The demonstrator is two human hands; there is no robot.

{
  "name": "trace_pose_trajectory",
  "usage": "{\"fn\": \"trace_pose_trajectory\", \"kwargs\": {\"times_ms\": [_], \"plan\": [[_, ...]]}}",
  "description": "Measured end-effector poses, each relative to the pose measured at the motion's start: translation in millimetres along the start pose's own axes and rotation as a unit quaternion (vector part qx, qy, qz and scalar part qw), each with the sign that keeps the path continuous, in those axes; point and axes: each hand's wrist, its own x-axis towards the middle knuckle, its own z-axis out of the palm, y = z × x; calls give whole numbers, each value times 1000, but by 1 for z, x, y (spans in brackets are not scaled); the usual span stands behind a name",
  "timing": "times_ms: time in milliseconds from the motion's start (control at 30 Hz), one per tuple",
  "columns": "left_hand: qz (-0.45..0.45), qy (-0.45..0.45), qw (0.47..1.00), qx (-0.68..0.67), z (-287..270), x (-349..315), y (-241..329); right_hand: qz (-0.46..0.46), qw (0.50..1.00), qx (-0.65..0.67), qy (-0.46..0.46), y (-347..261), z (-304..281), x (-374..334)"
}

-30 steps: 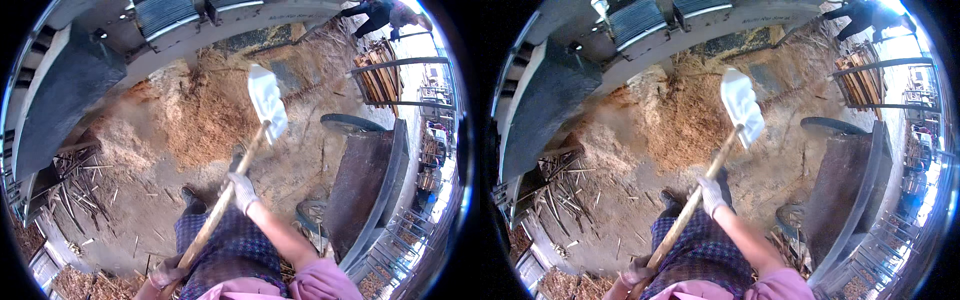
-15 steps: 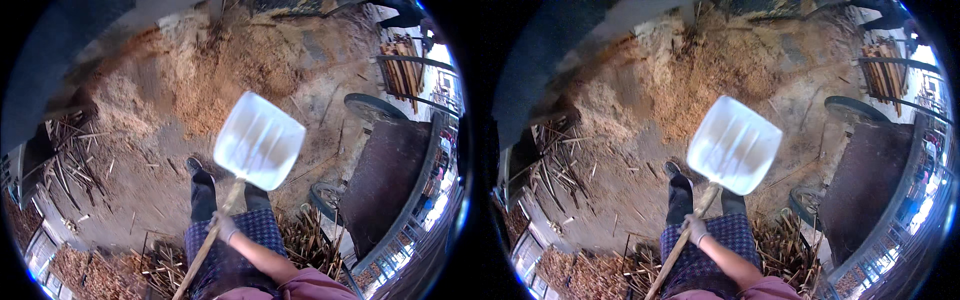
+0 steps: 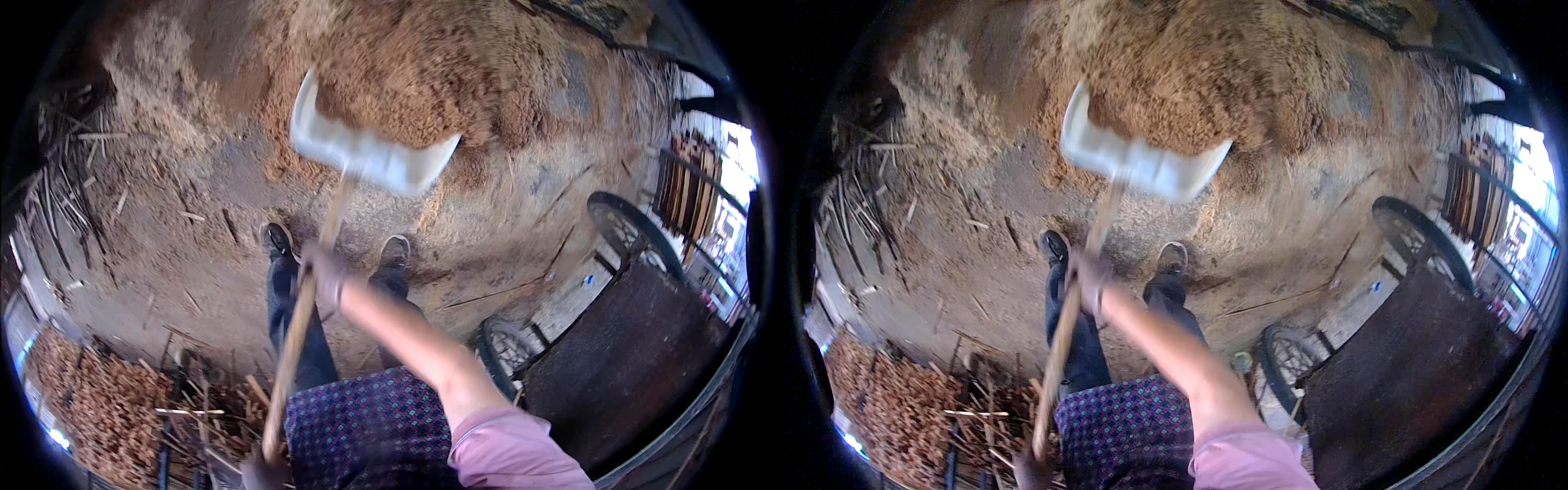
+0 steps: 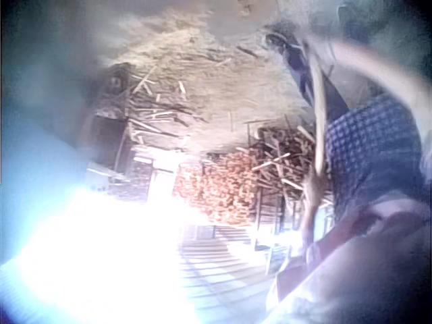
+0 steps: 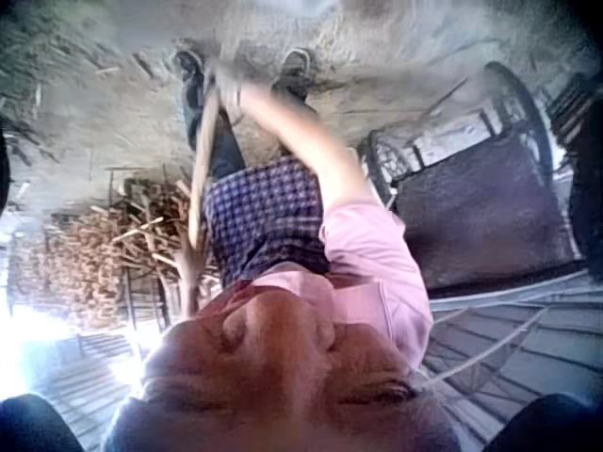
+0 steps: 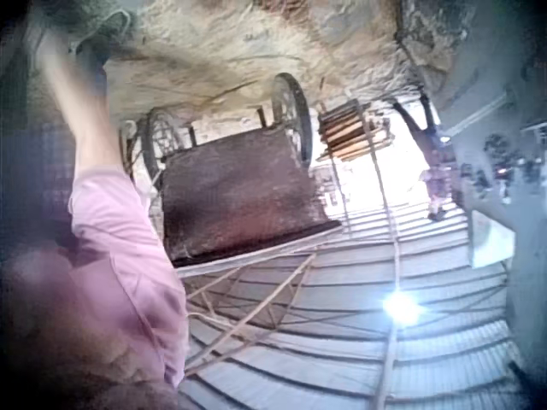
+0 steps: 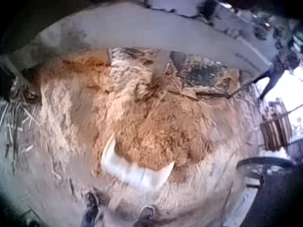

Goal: The person gathers and stacks wooden planks in a workshop. They then use a shovel to scoop sawdust from the floor and load it into a wheelbarrow. The person wears gloves and is seen working in a wood processing facility.

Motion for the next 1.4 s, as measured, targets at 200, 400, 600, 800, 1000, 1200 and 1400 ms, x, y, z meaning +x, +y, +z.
{"fn": "trace_pose_trajectory", "kwargs": {"times_ms": [200, 400, 600, 800, 1000, 1200, 1400], "plan": [[-49, 42, 997, -42, 67, 135, 15, 11, 999, 28, -20, -28, -26, 104], [-32, 74, 994, -71, 117, 219, -15, -53, 997, 25, 40, 3, -21, 134], [-56, 64, 996, -24, 126, 249, -83, -5, 998, 38, 52, 56, -17, 165], [-30, 63, 998, 10, 136, 277, -94, -47, 997, 47, 37, 55, -17, 183], [-6, 115, 992, -46, 114, 252, -107, -74, 995, 51, 42, 67, 10, 143], [-8, 147, 988, -52, 90, 183, -145, -74, 994, 82, 12, 110, 36, 60], [78, 177, 980, -47, 45, 112, -174, -107, 986, 123, 19, 133, 36, -35]]}}
